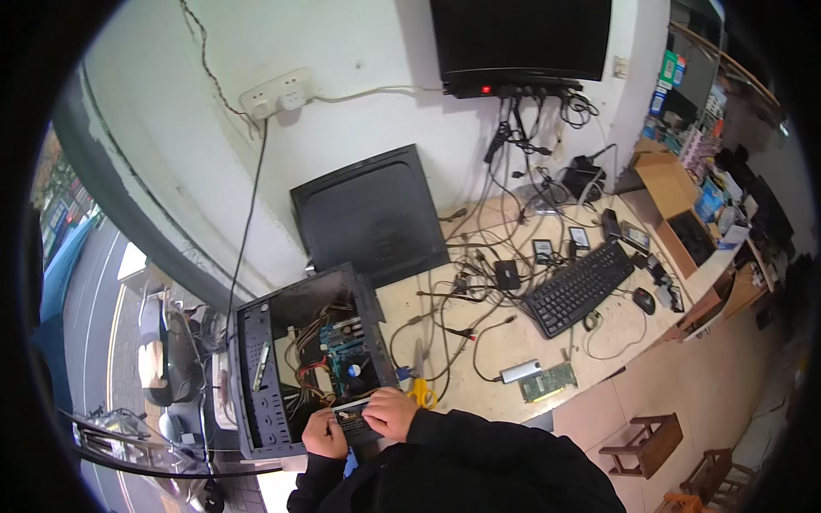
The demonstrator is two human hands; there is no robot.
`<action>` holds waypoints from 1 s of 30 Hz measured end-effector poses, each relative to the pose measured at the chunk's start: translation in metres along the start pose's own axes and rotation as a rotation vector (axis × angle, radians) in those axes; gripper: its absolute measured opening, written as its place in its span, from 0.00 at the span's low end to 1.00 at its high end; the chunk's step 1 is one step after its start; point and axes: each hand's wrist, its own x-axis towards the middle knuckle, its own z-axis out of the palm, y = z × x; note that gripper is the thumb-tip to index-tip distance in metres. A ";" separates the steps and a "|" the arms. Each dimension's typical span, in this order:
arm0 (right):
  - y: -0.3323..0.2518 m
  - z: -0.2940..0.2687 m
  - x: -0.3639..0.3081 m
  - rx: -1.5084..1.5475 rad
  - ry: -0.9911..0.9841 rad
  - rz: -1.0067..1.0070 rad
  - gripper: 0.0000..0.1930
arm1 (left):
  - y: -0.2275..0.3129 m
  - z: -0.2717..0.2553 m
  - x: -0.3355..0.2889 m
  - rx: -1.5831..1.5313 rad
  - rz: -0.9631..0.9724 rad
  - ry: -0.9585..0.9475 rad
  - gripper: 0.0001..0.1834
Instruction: The person organizes a cluttered workbench by moving a keyboard, picking up and inspecting a power bank, and handling various cables and small electronic components. The person also picks up a hard drive and a pair of scissors during the process.
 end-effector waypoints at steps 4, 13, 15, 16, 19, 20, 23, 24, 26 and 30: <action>0.010 -0.005 0.010 -0.014 -0.048 -0.021 0.03 | -0.009 0.008 0.004 0.016 0.026 0.060 0.04; 0.005 -0.002 0.008 -0.032 -0.005 -0.012 0.03 | -0.014 0.005 0.001 0.003 0.073 0.055 0.02; 0.005 -0.001 0.006 -0.024 -0.021 -0.020 0.04 | -0.011 0.005 -0.003 0.022 0.057 0.089 0.02; 0.003 -0.002 0.006 -0.039 -0.027 -0.025 0.04 | -0.011 0.006 -0.004 0.031 0.059 0.082 0.03; 0.003 0.000 0.008 -0.043 -0.034 -0.025 0.03 | -0.010 0.005 -0.004 0.036 0.067 0.094 0.03; 0.004 0.000 0.007 -0.039 -0.033 -0.020 0.03 | -0.009 0.005 -0.004 0.030 0.062 0.099 0.03; 0.004 -0.003 0.007 -0.056 -0.051 -0.010 0.03 | -0.010 0.003 -0.003 0.020 0.053 0.094 0.04; 0.004 -0.004 0.007 -0.063 -0.054 -0.008 0.03 | -0.009 0.007 0.000 0.007 0.062 0.079 0.04; 0.003 -0.006 0.007 -0.090 -0.048 0.003 0.03 | -0.010 0.006 0.001 0.008 0.035 0.055 0.03; 0.008 -0.001 0.003 -0.068 -0.034 -0.009 0.03 | -0.009 0.007 0.003 -0.003 0.015 0.075 0.03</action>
